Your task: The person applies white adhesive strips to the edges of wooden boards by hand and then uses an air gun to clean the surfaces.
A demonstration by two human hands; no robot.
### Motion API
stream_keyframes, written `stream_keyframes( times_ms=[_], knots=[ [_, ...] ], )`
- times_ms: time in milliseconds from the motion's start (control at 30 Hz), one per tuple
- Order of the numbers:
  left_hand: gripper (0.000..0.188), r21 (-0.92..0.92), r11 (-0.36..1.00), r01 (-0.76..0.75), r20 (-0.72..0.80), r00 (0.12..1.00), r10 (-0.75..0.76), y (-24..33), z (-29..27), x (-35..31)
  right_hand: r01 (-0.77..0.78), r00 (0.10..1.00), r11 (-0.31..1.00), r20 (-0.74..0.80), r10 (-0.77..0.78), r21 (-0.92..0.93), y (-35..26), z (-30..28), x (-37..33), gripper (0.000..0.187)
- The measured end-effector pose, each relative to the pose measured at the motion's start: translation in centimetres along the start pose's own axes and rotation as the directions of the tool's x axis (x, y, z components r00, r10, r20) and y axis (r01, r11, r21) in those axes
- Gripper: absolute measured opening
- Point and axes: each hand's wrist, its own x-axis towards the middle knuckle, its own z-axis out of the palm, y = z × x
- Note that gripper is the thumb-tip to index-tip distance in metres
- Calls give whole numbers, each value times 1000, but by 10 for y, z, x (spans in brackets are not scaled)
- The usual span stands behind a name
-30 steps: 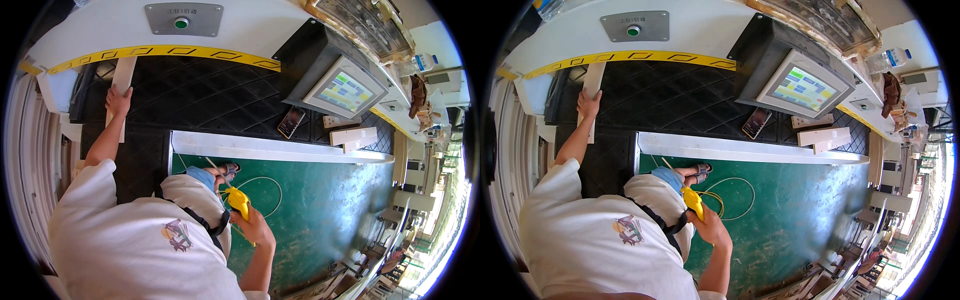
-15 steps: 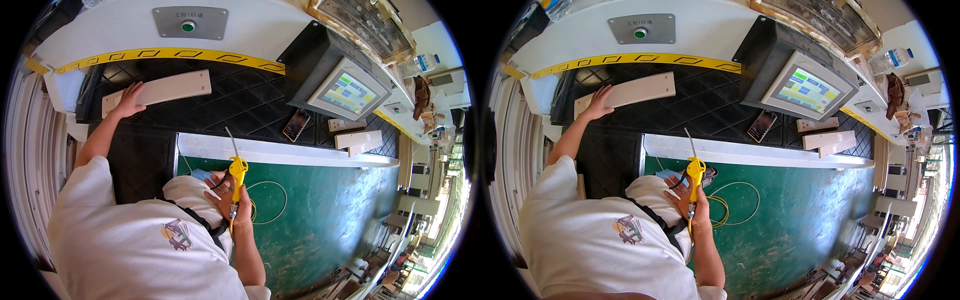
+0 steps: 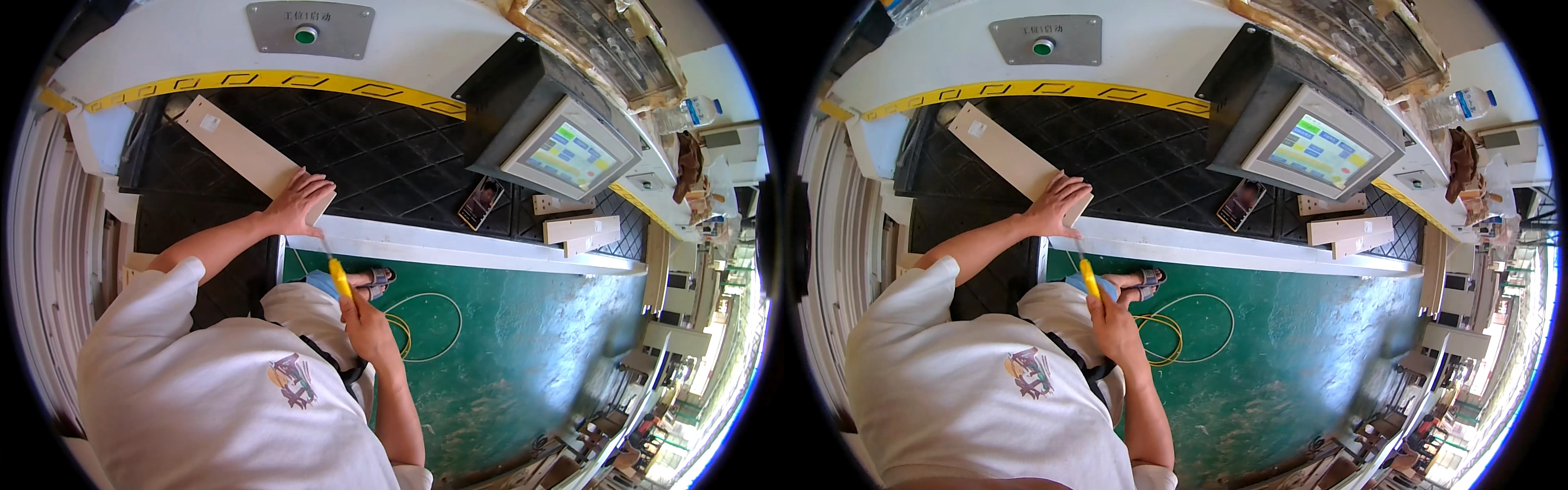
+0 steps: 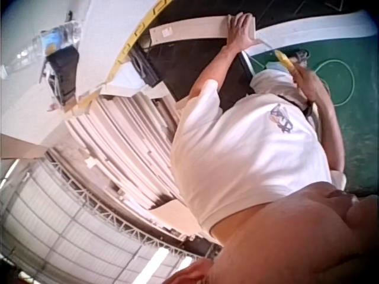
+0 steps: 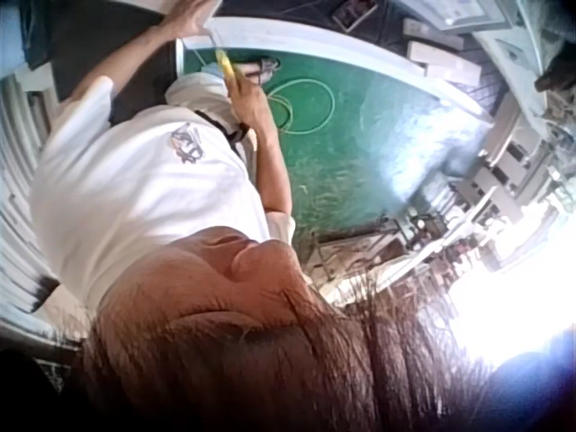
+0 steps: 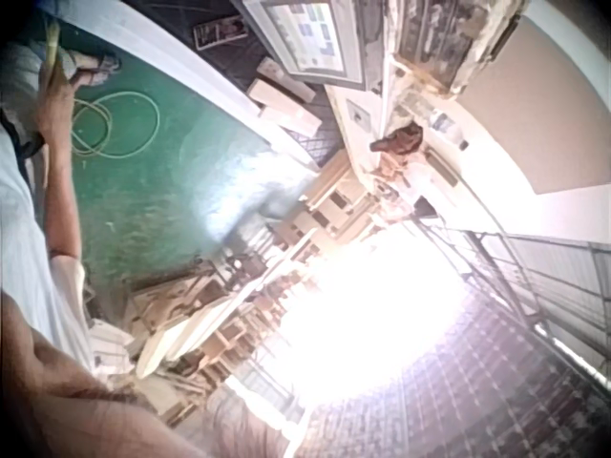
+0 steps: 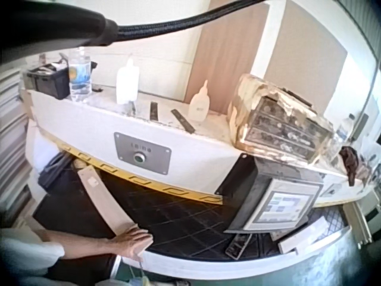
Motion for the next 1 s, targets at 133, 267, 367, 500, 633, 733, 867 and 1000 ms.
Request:
stream_keyframes(
  times_ms=[133,267,367,500,633,733,867,1000],
  knots=[
    [114,39,998,54,-28,998,-53,-1,4,-3,49,997,998,-62,-46,40,-4,5,6,43],
    [111,91,972,216,-151,968,-201,12,11,-17,87,996,996,-1,-87,32,4,6,12,43],
    [111,83,969,235,-212,954,-213,11,19,-20,64,991,998,-120,-60,27,-10,3,17,43],
    [109,74,971,226,-192,959,-208,11,19,-19,4,997,1000,73,-2,-20,1,-4,22,44],
    [110,63,975,215,-210,958,-197,11,19,-20,-59,995,995,87,52,79,-7,-13,27,43],
    [109,67,976,207,-220,957,-188,9,19,-20,-53,996,996,69,48,68,-13,-14,26,42],
    [107,76,975,209,-222,957,-188,10,20,-19,-96,987,993,134,86,67,-7,-16,29,45],
    [107,56,977,205,-232,955,-187,11,19,-20,-30,998,999,-57,33,45,-4,-8,30,46]
  ],
)
